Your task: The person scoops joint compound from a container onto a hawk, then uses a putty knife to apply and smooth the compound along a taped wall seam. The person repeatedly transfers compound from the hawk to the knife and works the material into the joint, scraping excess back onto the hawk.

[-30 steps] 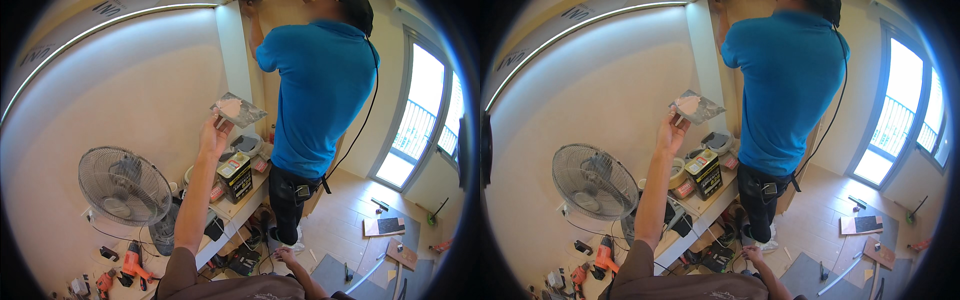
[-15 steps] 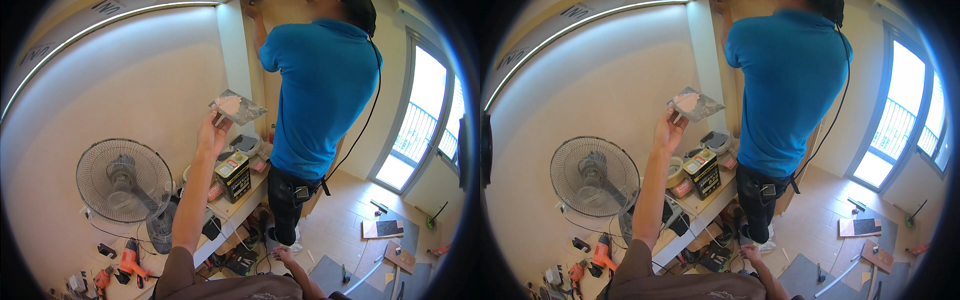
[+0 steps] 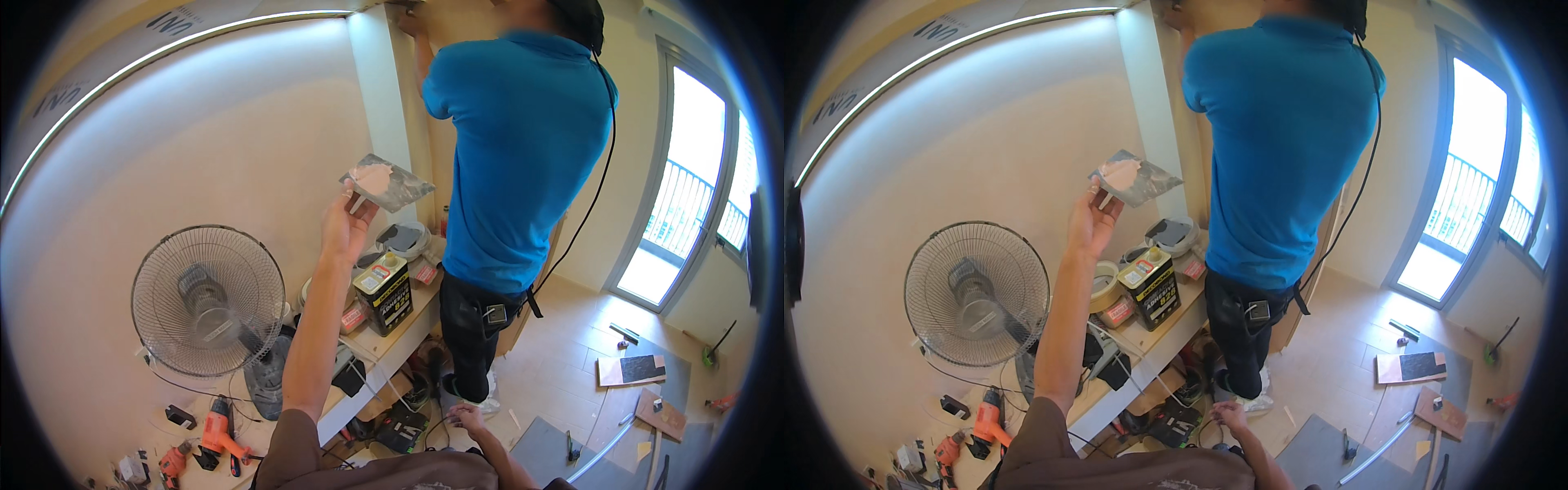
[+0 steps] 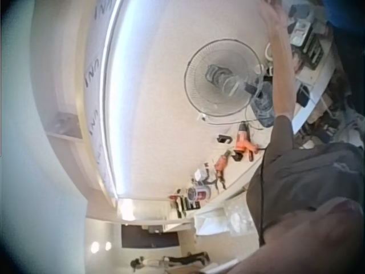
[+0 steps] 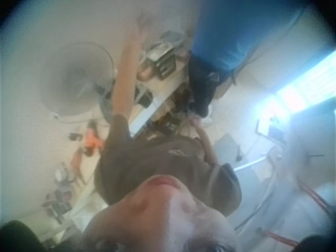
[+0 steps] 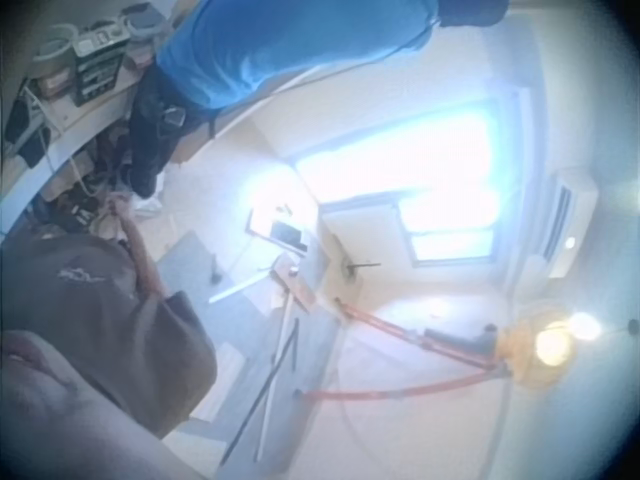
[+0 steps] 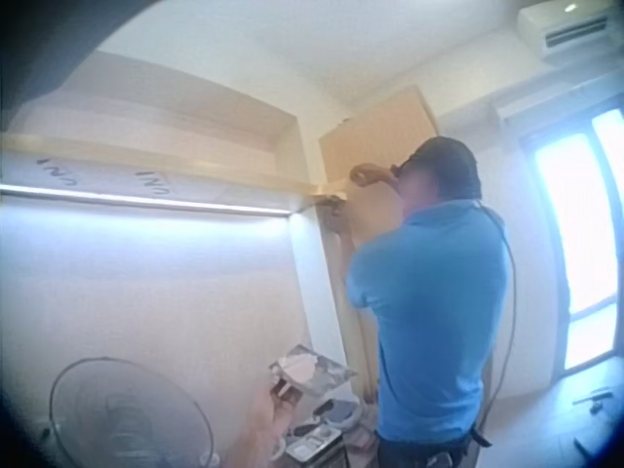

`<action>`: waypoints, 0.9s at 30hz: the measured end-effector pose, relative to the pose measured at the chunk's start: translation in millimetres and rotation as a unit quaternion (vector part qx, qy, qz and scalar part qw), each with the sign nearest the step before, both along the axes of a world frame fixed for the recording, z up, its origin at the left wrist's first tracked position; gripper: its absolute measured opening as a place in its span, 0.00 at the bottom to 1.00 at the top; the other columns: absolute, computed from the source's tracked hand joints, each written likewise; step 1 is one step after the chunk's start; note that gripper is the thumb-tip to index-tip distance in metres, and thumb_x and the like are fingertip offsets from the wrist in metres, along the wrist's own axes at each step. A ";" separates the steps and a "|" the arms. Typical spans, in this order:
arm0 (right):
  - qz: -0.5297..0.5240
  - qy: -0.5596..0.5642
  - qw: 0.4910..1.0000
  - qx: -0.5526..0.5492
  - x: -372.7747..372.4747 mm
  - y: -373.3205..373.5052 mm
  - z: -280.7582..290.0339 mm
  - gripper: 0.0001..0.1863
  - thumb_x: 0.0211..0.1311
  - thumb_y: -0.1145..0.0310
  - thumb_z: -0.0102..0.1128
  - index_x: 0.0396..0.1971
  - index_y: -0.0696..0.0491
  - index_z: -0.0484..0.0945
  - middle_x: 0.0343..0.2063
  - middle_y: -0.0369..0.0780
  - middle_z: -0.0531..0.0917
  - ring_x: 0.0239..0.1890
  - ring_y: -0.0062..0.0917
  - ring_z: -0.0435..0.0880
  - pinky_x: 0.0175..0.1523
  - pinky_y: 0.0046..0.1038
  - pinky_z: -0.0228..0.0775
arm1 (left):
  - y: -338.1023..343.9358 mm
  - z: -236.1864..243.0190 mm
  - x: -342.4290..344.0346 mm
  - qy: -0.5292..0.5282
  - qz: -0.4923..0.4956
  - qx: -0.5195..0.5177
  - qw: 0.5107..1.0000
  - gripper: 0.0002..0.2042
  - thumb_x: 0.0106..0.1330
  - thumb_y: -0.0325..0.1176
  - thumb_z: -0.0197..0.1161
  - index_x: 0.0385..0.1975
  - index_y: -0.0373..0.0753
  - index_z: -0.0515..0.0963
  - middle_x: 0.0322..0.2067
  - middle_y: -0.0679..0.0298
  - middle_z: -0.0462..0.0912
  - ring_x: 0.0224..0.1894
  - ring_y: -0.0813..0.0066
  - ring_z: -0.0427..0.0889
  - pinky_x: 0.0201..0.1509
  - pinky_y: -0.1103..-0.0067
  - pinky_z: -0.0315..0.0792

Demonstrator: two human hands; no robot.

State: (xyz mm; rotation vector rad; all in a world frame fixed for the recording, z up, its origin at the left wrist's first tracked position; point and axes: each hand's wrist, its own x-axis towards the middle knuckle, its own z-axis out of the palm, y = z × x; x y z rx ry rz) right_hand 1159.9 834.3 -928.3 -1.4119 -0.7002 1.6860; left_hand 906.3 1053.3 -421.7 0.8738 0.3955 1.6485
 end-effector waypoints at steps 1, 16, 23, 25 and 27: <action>-0.003 0.001 1.000 -0.004 -1.3 -1.5 1.8 0.09 0.69 0.72 0.54 0.43 0.58 0.80 0.36 0.44 0.88 0.31 0.25 0.88 0.35 0.26 0.79 | 1.1 -1.4 -0.5 -0.001 0.000 0.001 1.000 0.15 0.73 0.36 0.58 0.53 0.34 0.74 0.49 0.58 0.76 0.48 0.65 0.79 0.55 0.70 0.77; -0.026 0.016 1.000 0.007 -7.6 -2.0 7.1 0.07 0.68 0.73 0.58 0.41 0.58 0.81 0.34 0.41 0.88 0.31 0.24 0.87 0.36 0.26 0.80 | -7.6 4.5 10.0 0.021 -0.021 -0.003 1.000 0.13 0.73 0.35 0.56 0.53 0.38 0.74 0.51 0.60 0.76 0.53 0.64 0.75 0.59 0.70 0.74; -0.013 -0.006 1.000 0.008 -7.7 -4.5 4.3 0.07 0.68 0.73 0.58 0.41 0.58 0.81 0.32 0.41 0.88 0.31 0.24 0.87 0.36 0.25 0.80 | -9.0 1.4 10.5 0.027 -0.029 -0.008 0.999 0.12 0.74 0.33 0.55 0.53 0.40 0.75 0.51 0.61 0.77 0.52 0.65 0.76 0.58 0.72 0.74; -0.010 -0.003 1.000 0.016 -8.3 -6.6 3.8 0.07 0.68 0.72 0.58 0.41 0.58 0.81 0.32 0.41 0.88 0.31 0.23 0.87 0.36 0.25 0.79 | -5.3 -1.0 8.4 0.013 -0.029 -0.015 0.999 0.11 0.74 0.34 0.55 0.52 0.40 0.75 0.50 0.61 0.78 0.51 0.66 0.76 0.57 0.72 0.75; -0.009 -0.003 1.000 0.010 -6.7 -6.5 3.6 0.08 0.67 0.72 0.58 0.41 0.58 0.81 0.32 0.41 0.88 0.31 0.23 0.87 0.36 0.25 0.79 | -3.4 -3.3 8.7 0.006 -0.029 -0.026 0.999 0.11 0.74 0.34 0.55 0.52 0.40 0.75 0.50 0.62 0.78 0.51 0.67 0.76 0.57 0.72 0.75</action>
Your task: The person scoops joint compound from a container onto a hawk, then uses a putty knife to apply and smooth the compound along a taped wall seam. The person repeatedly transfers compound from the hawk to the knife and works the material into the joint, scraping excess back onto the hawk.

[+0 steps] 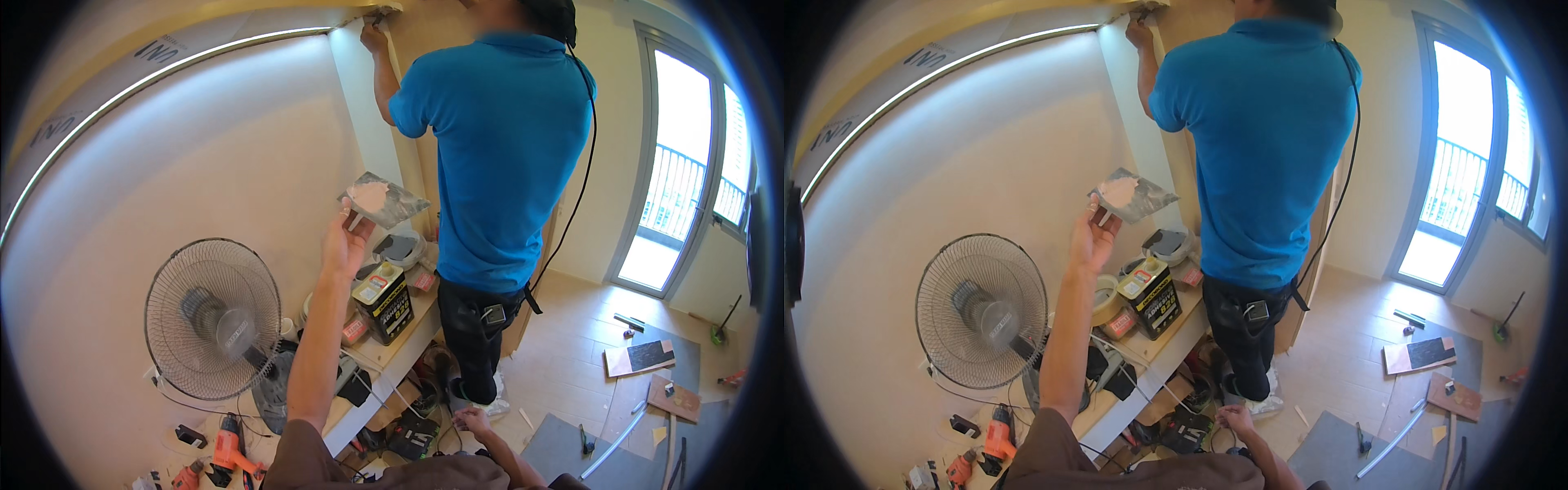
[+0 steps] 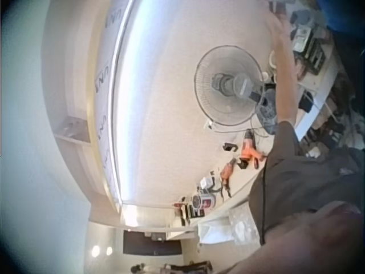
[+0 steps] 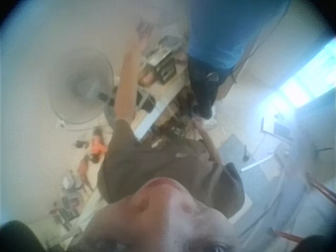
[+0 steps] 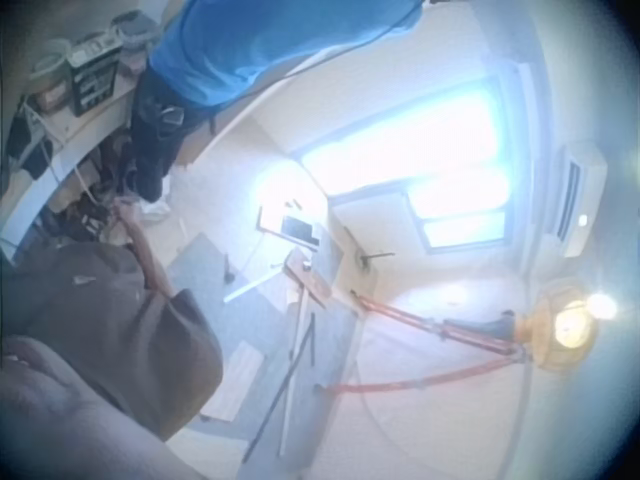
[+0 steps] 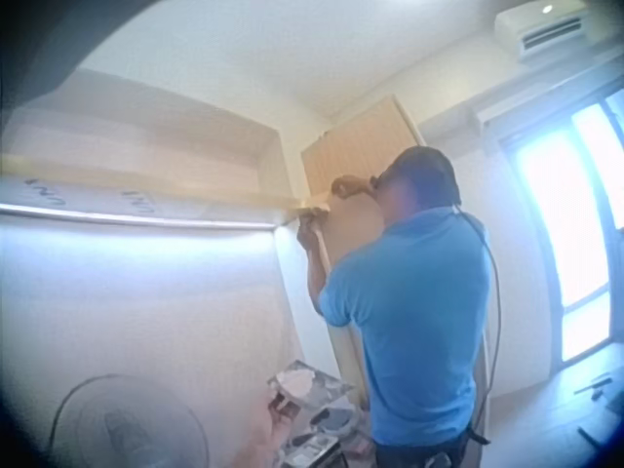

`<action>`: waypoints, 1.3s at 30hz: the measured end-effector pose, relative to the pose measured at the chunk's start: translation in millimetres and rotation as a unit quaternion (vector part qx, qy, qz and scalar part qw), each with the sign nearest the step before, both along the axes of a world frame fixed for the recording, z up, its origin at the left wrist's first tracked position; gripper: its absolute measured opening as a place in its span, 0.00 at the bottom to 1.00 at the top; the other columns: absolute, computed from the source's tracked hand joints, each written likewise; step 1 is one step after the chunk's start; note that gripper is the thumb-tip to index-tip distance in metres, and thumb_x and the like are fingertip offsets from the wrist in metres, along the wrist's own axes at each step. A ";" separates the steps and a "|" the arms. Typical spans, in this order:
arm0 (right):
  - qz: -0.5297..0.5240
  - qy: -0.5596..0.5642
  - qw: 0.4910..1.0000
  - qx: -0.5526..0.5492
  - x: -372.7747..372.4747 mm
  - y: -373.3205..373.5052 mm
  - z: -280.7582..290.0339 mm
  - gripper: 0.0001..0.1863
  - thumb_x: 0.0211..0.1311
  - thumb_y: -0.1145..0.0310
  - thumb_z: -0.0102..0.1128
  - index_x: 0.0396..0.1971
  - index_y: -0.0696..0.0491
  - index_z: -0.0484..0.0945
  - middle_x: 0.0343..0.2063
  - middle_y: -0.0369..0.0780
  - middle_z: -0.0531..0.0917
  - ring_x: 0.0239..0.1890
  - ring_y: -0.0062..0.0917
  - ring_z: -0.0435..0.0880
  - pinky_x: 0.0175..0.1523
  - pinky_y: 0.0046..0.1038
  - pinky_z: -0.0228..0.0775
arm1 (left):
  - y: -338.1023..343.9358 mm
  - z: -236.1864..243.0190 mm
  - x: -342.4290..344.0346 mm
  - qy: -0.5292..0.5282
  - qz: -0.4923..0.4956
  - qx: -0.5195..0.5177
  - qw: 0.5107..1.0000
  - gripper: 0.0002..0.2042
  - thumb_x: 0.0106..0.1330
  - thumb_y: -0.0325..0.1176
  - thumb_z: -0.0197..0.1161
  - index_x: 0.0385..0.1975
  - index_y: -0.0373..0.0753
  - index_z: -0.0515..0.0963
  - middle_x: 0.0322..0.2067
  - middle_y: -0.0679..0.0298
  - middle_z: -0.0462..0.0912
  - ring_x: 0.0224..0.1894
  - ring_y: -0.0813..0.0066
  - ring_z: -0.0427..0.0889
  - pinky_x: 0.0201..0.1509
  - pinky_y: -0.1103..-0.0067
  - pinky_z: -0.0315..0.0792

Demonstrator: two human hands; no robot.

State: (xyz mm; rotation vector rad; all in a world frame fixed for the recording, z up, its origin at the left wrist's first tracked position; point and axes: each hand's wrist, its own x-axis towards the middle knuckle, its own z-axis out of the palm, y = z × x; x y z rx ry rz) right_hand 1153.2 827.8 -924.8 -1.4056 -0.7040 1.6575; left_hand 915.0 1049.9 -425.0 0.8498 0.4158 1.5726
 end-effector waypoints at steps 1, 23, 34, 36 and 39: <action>0.001 0.000 1.000 -0.003 0.2 -0.1 -0.2 0.08 0.67 0.72 0.58 0.41 0.58 0.81 0.32 0.41 0.88 0.31 0.23 0.87 0.36 0.25 0.79 | -0.4 0.3 -0.6 0.002 0.002 -0.006 1.000 0.11 0.74 0.34 0.55 0.52 0.40 0.75 0.50 0.62 0.79 0.51 0.67 0.76 0.57 0.72 0.75; 0.025 -0.040 0.998 -0.031 -4.7 -1.2 9.6 0.08 0.68 0.71 0.59 0.42 0.58 0.81 0.34 0.42 0.88 0.31 0.24 0.87 0.36 0.26 0.80 | -5.8 -6.6 -8.1 0.022 0.013 0.016 1.000 0.15 0.73 0.37 0.59 0.52 0.33 0.74 0.49 0.57 0.78 0.49 0.65 0.79 0.58 0.68 0.77; 0.019 -0.001 0.999 -0.029 -4.0 -6.2 -0.7 0.10 0.68 0.72 0.59 0.44 0.60 0.80 0.34 0.43 0.88 0.31 0.25 0.87 0.36 0.27 0.81 | -10.7 -7.7 -6.6 0.032 -0.011 0.005 0.999 0.13 0.74 0.37 0.58 0.52 0.38 0.75 0.50 0.61 0.80 0.51 0.69 0.78 0.56 0.73 0.76; 0.022 -0.007 0.999 -0.031 -4.4 -8.4 3.3 0.10 0.68 0.72 0.59 0.45 0.60 0.80 0.34 0.43 0.88 0.31 0.25 0.88 0.36 0.27 0.81 | -8.4 -9.9 -6.4 0.034 -0.015 0.005 0.999 0.13 0.74 0.37 0.59 0.52 0.38 0.75 0.51 0.61 0.80 0.52 0.68 0.78 0.56 0.74 0.76; 0.027 -0.017 0.999 -0.034 -4.1 -10.1 4.9 0.10 0.68 0.71 0.59 0.45 0.60 0.80 0.34 0.43 0.88 0.31 0.25 0.88 0.36 0.27 0.81 | -8.1 -12.5 -4.8 0.030 -0.011 0.000 0.999 0.14 0.74 0.37 0.59 0.52 0.36 0.75 0.50 0.59 0.80 0.51 0.67 0.79 0.56 0.72 0.77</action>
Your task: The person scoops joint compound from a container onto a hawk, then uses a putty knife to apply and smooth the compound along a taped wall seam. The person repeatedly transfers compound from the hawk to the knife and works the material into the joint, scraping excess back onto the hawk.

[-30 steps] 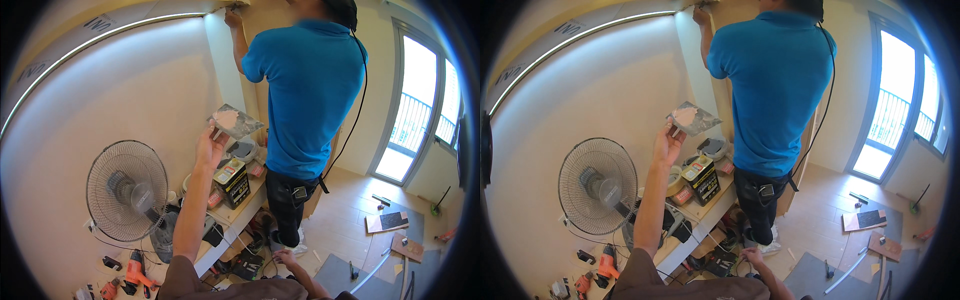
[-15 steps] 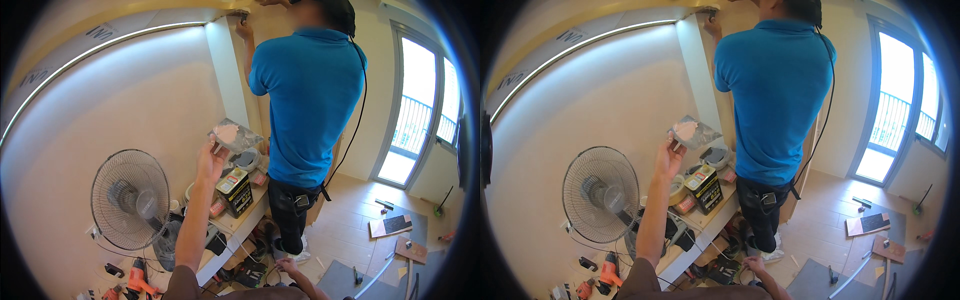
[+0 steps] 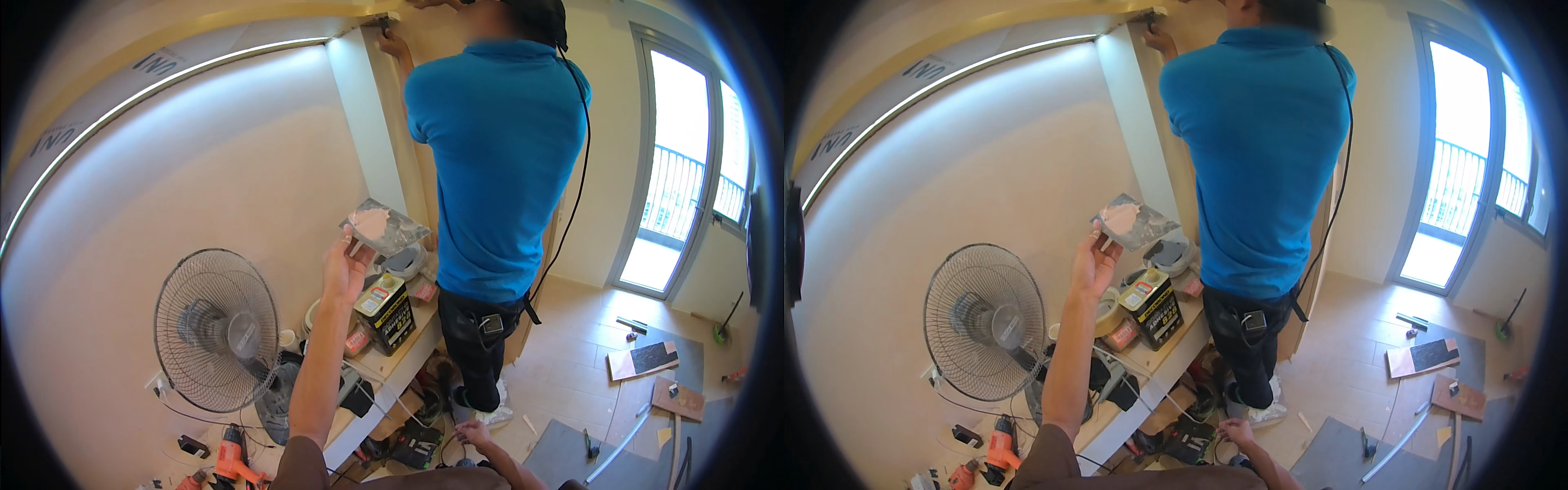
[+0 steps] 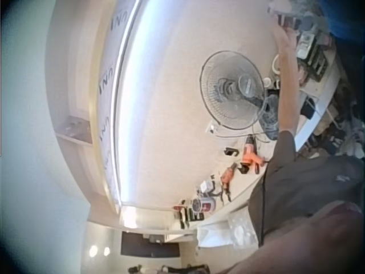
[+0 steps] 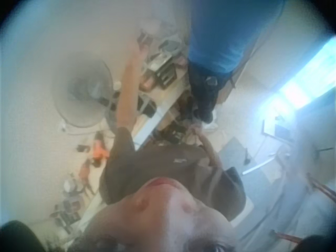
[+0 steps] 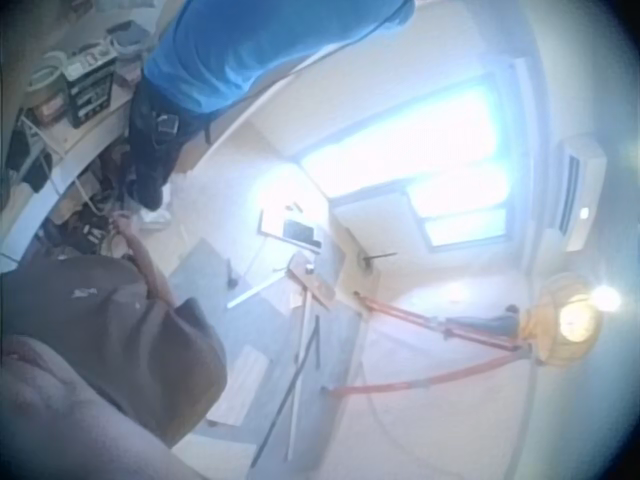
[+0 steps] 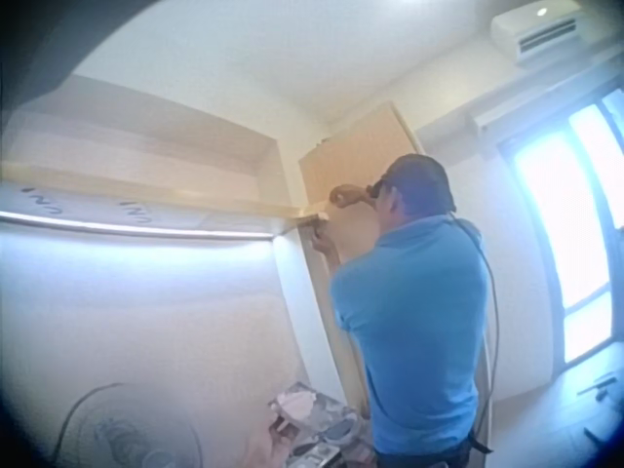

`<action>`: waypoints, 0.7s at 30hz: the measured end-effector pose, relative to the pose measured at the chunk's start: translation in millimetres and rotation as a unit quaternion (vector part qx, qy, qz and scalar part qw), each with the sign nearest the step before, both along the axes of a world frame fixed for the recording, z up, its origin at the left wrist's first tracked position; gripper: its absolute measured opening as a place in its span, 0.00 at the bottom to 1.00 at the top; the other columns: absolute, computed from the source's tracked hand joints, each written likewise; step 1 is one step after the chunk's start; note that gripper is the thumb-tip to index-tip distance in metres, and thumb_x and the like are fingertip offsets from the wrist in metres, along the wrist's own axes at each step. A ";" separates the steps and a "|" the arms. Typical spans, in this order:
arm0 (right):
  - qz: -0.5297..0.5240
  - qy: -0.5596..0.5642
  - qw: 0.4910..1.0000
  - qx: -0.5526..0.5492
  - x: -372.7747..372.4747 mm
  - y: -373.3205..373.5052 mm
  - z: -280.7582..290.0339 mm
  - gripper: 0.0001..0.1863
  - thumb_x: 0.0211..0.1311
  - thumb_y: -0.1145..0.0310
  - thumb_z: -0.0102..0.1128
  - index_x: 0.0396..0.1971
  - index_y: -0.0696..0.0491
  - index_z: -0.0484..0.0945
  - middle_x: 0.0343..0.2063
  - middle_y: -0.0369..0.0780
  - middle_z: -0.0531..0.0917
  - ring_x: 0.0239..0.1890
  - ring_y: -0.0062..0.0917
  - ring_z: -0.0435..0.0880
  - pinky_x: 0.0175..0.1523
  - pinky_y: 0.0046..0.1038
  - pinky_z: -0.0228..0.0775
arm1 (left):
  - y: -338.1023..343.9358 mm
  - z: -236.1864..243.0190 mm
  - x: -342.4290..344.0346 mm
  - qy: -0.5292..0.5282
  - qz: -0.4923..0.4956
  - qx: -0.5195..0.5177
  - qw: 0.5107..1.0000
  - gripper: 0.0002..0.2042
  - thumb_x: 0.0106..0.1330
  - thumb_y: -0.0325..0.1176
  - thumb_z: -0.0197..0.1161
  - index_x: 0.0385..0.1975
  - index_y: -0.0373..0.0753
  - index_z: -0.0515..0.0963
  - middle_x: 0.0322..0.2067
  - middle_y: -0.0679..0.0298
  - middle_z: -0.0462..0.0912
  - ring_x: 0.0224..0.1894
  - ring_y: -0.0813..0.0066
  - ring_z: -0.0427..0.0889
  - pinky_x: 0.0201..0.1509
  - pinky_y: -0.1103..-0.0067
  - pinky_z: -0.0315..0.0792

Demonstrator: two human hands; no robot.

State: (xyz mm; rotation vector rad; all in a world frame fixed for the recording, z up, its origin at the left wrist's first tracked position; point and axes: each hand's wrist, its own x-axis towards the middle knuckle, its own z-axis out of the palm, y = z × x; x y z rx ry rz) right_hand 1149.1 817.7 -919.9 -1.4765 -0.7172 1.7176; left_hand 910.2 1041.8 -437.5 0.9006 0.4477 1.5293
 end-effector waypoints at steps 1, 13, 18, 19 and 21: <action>0.002 -0.003 1.000 -0.001 0.1 -0.8 -0.3 0.11 0.68 0.71 0.59 0.45 0.60 0.80 0.34 0.43 0.88 0.31 0.25 0.88 0.36 0.27 0.81 | -0.3 0.1 1.4 -0.004 0.008 0.003 1.000 0.15 0.73 0.37 0.59 0.52 0.34 0.75 0.50 0.58 0.80 0.50 0.66 0.80 0.56 0.70 0.78; 0.007 0.005 1.000 0.002 1.3 0.8 -5.5 0.09 0.67 0.72 0.59 0.43 0.61 0.81 0.34 0.44 0.88 0.31 0.25 0.87 0.36 0.27 0.82 | -17.0 -1.6 -4.8 -0.007 0.013 0.005 1.000 0.12 0.74 0.34 0.55 0.53 0.39 0.75 0.52 0.60 0.79 0.52 0.68 0.78 0.55 0.72 0.75; 0.030 -0.021 0.999 0.006 -6.8 0.9 -5.3 0.09 0.65 0.73 0.59 0.42 0.60 0.81 0.33 0.43 0.88 0.30 0.25 0.88 0.35 0.26 0.82 | -27.2 -0.5 -14.9 -0.014 0.028 0.023 0.999 0.14 0.73 0.36 0.58 0.51 0.35 0.76 0.47 0.59 0.82 0.47 0.69 0.82 0.51 0.72 0.79; 0.033 -0.030 0.999 0.003 -9.9 2.6 -1.4 0.09 0.65 0.73 0.59 0.42 0.60 0.81 0.33 0.43 0.88 0.30 0.25 0.88 0.34 0.25 0.81 | -28.2 0.3 -16.7 -0.014 0.028 0.023 0.999 0.14 0.73 0.36 0.58 0.52 0.35 0.76 0.47 0.59 0.82 0.47 0.69 0.82 0.51 0.72 0.79; 0.038 -0.009 0.999 0.002 -10.4 1.9 -4.2 0.09 0.65 0.73 0.58 0.42 0.60 0.81 0.33 0.43 0.88 0.30 0.25 0.88 0.34 0.25 0.81 | -31.1 -1.3 -20.9 -0.016 0.030 0.016 0.999 0.14 0.73 0.36 0.58 0.52 0.34 0.76 0.47 0.59 0.82 0.48 0.69 0.82 0.52 0.72 0.79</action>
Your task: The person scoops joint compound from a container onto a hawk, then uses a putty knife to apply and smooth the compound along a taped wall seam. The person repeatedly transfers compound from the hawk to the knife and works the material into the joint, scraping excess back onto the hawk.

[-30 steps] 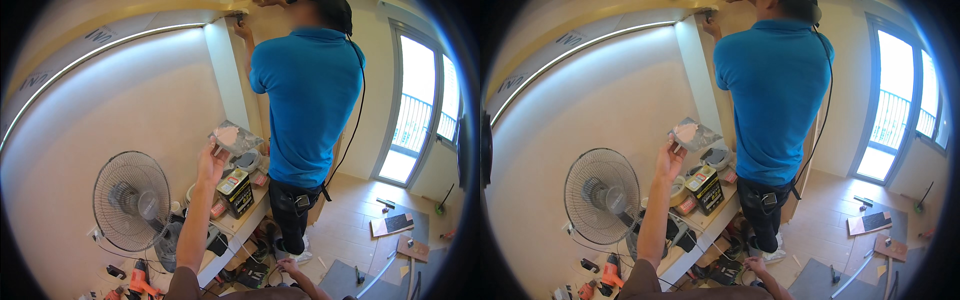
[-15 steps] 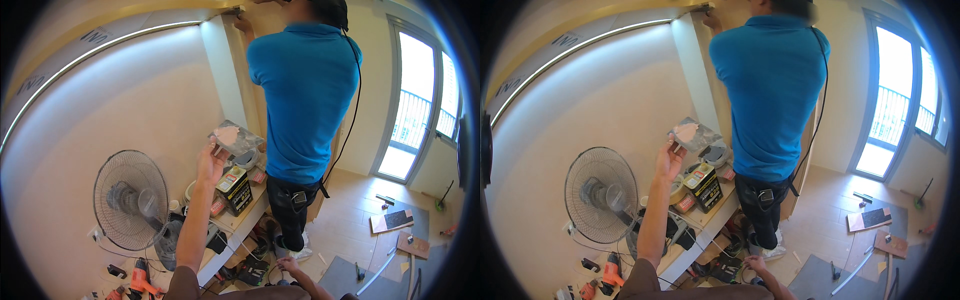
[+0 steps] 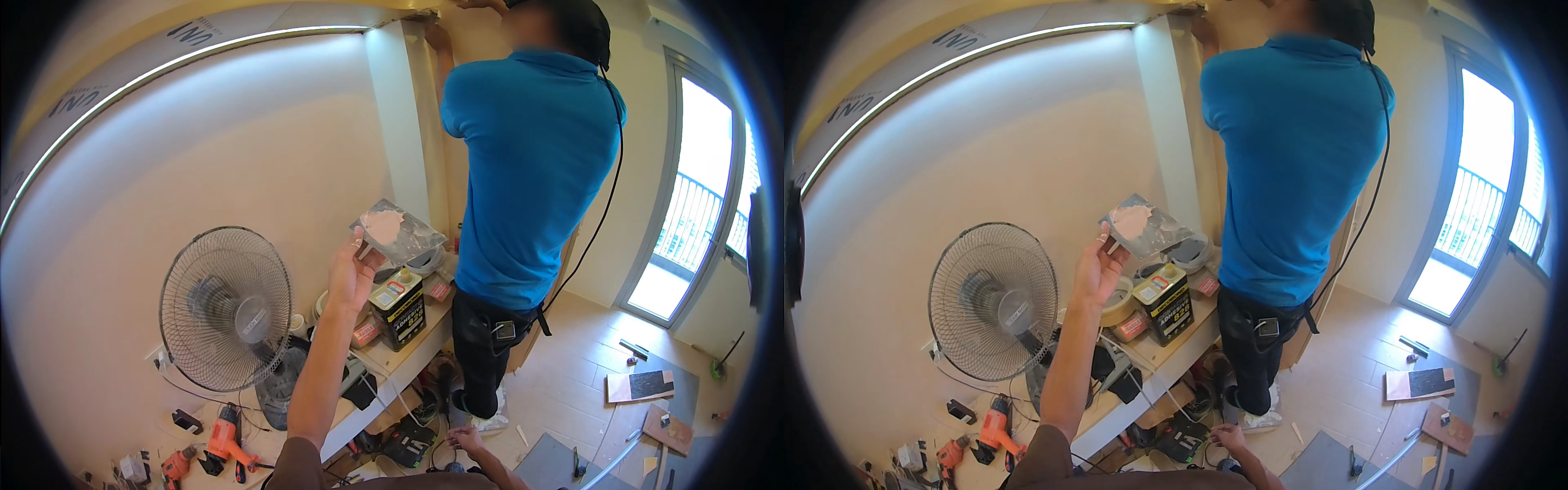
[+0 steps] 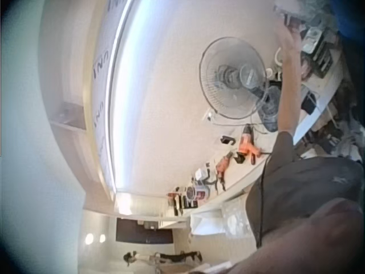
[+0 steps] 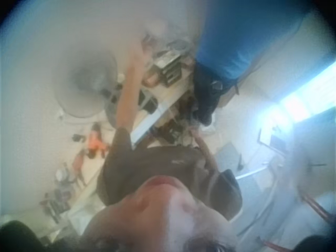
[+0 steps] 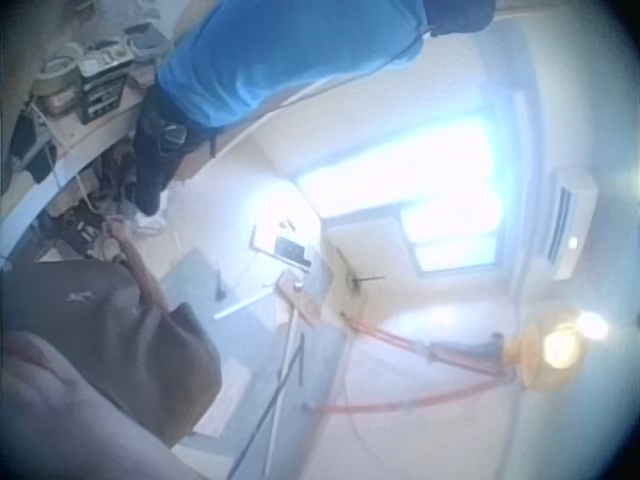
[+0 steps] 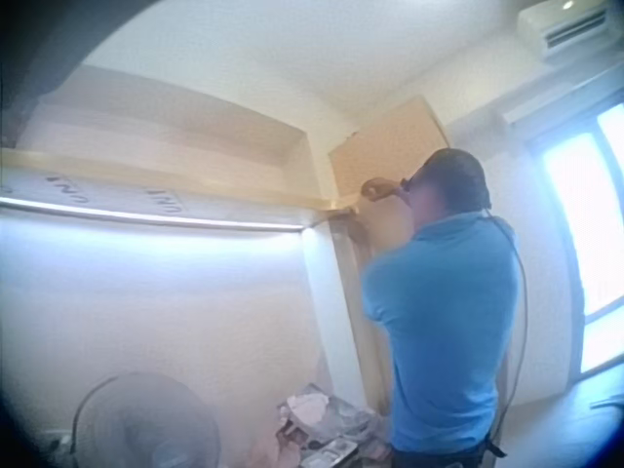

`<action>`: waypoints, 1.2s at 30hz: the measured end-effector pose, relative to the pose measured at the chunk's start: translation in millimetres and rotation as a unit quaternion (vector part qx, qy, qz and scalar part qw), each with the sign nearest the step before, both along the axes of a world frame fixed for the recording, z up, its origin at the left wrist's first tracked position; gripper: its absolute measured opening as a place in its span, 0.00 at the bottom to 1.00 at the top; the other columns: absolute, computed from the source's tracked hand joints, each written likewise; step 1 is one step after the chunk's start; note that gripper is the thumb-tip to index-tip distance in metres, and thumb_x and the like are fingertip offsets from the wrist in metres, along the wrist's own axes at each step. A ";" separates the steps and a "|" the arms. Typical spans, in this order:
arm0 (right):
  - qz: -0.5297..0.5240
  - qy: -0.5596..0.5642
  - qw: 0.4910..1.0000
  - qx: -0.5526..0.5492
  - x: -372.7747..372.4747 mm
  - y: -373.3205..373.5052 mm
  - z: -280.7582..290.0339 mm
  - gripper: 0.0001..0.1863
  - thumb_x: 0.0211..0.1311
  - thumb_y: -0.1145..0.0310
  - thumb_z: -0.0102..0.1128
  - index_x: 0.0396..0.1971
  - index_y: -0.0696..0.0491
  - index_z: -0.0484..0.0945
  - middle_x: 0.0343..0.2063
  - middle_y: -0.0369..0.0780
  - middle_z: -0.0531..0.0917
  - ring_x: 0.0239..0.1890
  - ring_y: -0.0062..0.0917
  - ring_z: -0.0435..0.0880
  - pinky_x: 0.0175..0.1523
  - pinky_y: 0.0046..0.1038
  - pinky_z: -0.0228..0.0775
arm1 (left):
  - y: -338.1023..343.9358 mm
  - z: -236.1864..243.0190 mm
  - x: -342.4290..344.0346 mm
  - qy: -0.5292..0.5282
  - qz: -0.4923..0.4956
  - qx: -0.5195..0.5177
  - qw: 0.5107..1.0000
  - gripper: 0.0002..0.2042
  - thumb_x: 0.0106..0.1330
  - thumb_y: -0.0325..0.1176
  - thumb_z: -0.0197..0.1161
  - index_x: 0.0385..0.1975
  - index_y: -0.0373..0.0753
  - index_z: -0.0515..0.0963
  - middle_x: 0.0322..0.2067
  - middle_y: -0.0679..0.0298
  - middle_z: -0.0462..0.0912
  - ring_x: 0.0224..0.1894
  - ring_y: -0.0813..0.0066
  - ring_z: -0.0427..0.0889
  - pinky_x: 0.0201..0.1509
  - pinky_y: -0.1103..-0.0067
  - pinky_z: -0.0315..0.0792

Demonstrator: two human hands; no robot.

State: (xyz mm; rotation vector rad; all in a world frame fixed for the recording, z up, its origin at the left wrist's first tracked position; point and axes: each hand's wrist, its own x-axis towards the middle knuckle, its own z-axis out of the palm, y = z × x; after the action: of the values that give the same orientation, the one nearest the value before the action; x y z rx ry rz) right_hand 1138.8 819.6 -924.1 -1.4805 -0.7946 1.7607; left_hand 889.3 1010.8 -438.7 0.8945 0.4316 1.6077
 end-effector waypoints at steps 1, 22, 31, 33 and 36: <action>0.001 0.010 1.000 -0.001 0.0 -0.4 -1.4 0.10 0.66 0.72 0.58 0.43 0.60 0.81 0.34 0.43 0.88 0.30 0.25 0.88 0.34 0.25 0.81 | -1.6 0.8 -1.5 0.000 0.001 -0.001 1.000 0.15 0.74 0.36 0.58 0.53 0.34 0.76 0.47 0.59 0.82 0.48 0.69 0.82 0.52 0.72 0.79; 0.008 -0.028 1.000 -0.009 -4.5 -7.4 10.9 0.10 0.67 0.74 0.58 0.44 0.61 0.81 0.35 0.44 0.88 0.31 0.26 0.88 0.35 0.27 0.82 | 3.3 -8.6 2.6 0.013 -0.013 -0.017 1.000 0.15 0.74 0.36 0.58 0.52 0.32 0.75 0.48 0.57 0.82 0.47 0.67 0.83 0.53 0.72 0.79; -0.006 -0.015 1.000 -0.012 1.3 -10.4 -1.1 0.10 0.66 0.71 0.61 0.42 0.60 0.83 0.34 0.42 0.89 0.31 0.25 0.88 0.36 0.26 0.82 | -1.2 -9.1 9.0 0.030 -0.024 -0.028 0.999 0.14 0.73 0.37 0.59 0.51 0.37 0.76 0.48 0.59 0.81 0.49 0.69 0.80 0.55 0.72 0.76; 0.003 -0.021 1.000 -0.017 0.6 -16.7 -6.4 0.10 0.66 0.70 0.61 0.42 0.60 0.83 0.34 0.42 0.89 0.31 0.25 0.88 0.35 0.26 0.82 | -5.1 -13.9 9.0 0.029 -0.022 -0.030 0.999 0.14 0.73 0.37 0.59 0.51 0.37 0.76 0.48 0.59 0.81 0.49 0.69 0.80 0.54 0.72 0.76; 0.006 -0.021 1.000 -0.013 0.9 -22.1 -7.4 0.10 0.66 0.70 0.61 0.42 0.60 0.83 0.33 0.42 0.89 0.30 0.25 0.88 0.35 0.26 0.81 | -8.2 -15.5 10.6 0.025 -0.025 -0.026 0.999 0.13 0.73 0.37 0.60 0.51 0.37 0.76 0.48 0.60 0.81 0.49 0.68 0.80 0.54 0.71 0.76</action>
State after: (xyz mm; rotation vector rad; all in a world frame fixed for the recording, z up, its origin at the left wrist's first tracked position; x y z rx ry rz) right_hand 1139.6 797.5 -931.5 -1.5376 -0.8058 1.7597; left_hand 899.9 1002.5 -454.2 0.9009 0.4811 1.5237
